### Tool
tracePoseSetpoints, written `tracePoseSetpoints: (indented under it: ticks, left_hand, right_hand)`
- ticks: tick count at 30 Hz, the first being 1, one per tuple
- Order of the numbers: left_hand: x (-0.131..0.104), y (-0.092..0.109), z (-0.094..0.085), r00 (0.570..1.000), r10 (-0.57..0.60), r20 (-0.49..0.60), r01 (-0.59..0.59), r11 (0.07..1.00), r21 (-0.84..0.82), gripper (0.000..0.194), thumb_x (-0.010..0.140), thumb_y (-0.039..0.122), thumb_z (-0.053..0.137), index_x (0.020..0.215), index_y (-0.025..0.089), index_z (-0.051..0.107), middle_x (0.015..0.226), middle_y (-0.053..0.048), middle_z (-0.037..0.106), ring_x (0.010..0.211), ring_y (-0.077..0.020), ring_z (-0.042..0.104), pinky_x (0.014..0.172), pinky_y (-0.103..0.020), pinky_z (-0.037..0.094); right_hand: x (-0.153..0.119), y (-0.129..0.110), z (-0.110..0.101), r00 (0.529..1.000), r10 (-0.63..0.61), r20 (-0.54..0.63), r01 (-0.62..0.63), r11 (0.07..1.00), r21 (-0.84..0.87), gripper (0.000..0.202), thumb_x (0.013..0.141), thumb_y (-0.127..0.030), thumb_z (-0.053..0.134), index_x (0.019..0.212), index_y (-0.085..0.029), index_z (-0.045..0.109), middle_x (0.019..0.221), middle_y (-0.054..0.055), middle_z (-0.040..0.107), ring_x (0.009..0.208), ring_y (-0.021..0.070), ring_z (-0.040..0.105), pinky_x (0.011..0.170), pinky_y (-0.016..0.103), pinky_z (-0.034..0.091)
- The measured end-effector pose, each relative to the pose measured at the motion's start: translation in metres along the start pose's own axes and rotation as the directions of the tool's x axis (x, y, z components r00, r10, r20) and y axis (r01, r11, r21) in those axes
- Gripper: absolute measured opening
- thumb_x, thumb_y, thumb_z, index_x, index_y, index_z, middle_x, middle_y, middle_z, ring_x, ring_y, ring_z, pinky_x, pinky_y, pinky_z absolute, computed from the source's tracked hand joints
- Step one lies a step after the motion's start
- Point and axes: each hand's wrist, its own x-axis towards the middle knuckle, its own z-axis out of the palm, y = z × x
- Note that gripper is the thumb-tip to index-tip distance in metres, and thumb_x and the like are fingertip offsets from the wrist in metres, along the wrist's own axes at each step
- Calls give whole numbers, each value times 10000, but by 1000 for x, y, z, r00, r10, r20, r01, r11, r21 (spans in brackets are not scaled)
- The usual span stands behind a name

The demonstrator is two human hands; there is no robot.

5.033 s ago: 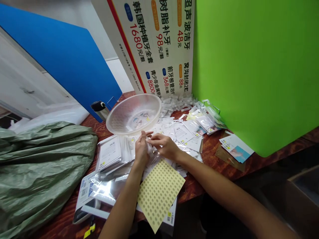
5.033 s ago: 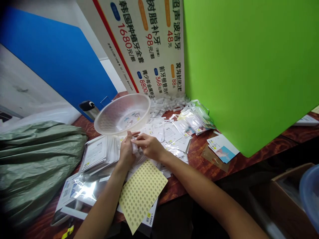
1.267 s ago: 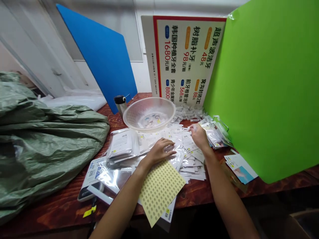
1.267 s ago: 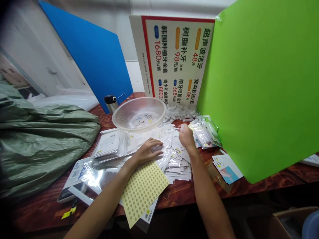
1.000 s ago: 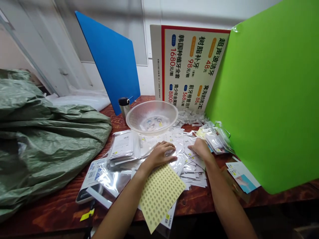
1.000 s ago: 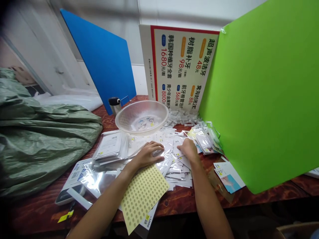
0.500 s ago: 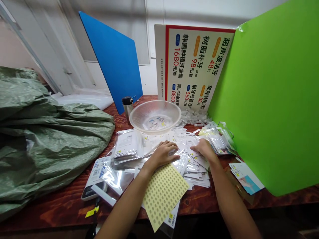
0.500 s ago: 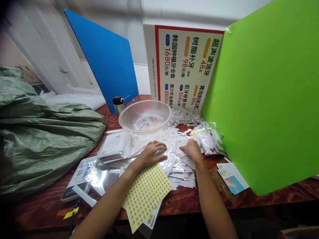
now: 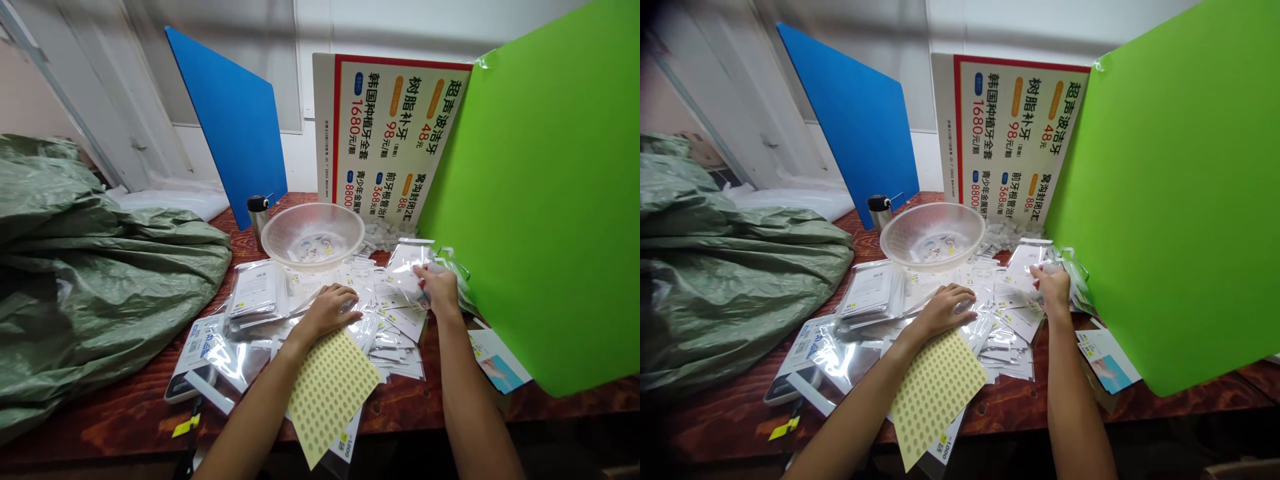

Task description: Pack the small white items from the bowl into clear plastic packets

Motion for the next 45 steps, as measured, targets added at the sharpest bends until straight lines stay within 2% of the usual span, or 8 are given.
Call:
tracePoseSetpoints:
  ticks: [2, 5, 10, 16, 22, 29, 34, 45]
  left_hand:
    - [1, -2, 1, 999, -10, -42, 8, 999, -51, 379, 900, 515, 668, 1141, 227, 719, 1221, -76, 711, 1194, -273, 568, 1050, -439, 400]
    - [3, -1, -4, 988, -72, -134, 30, 955, -295, 486, 951, 592, 536, 1173, 197, 712, 1215, -117, 709, 1178, -277, 585, 1044, -440, 426]
    - [4, 9, -18, 966, -235, -105, 89, 686, -723, 612, 897, 678, 555, 1192, 158, 686, 1155, -127, 720, 1057, -276, 654, 935, -392, 509]
    - [6, 7, -26, 861, -498, -102, 245, 583, -775, 507, 727, 646, 753, 798, 152, 666, 776, -34, 681, 750, -188, 616, 683, -286, 490]
    - [3, 8, -26, 900, -402, 170, 386, 548, -742, 492, 697, 602, 779, 743, 138, 623, 684, -1, 590, 627, -131, 524, 576, -235, 389]
    - [0, 12, -29, 885, -337, 320, 462, 558, -690, 454, 710, 571, 776, 735, 155, 595, 728, 2, 563, 653, -129, 513, 580, -230, 411]
    - [-2, 16, -31, 859, -245, 450, 508, 528, -681, 433, 733, 555, 770, 715, 162, 589, 699, 1, 576, 623, -133, 528, 560, -238, 426]
    - [-2, 12, -22, 891, -262, 372, 455, 536, -712, 407, 785, 544, 745, 780, 157, 620, 749, -22, 627, 696, -161, 595, 600, -251, 466]
  right_hand:
    - [-5, -8, 1, 998, -67, -14, 68, 978, 198, 348, 587, -427, 811, 734, -187, 605, 564, -34, 567, 448, 115, 456, 410, 249, 372]
    - [-22, -20, 9, 944, -203, 260, 98, 925, 367, 361, 575, -417, 877, 681, -190, 617, 657, -11, 622, 492, 101, 481, 441, 239, 402]
    - [-49, -21, 37, 769, -218, 601, 94, 968, 231, 377, 613, -465, 902, 711, -186, 669, 638, -7, 635, 497, 126, 541, 463, 258, 457]
    - [-43, -16, 41, 875, -174, 451, -59, 888, 456, 666, 535, -641, 896, 957, -182, 661, 661, -8, 678, 505, 144, 602, 509, 272, 513]
    - [-43, -17, 40, 875, -100, 474, -203, 812, 547, 662, 592, -671, 862, 998, -226, 590, 615, -60, 614, 464, 107, 554, 431, 207, 445]
    - [-50, -9, 59, 850, -138, 508, -230, 771, 593, 532, 669, -488, 892, 1003, -239, 562, 916, 33, 748, 939, 239, 739, 982, 463, 551]
    - [-51, 0, 65, 878, -102, 468, -196, 814, 546, 507, 679, -512, 869, 954, -238, 543, 961, 57, 760, 1002, 257, 737, 991, 465, 538]
    - [-54, -2, 64, 842, -52, 537, -188, 905, 381, 490, 704, -560, 807, 955, -225, 553, 990, 73, 775, 1021, 266, 725, 831, 376, 564]
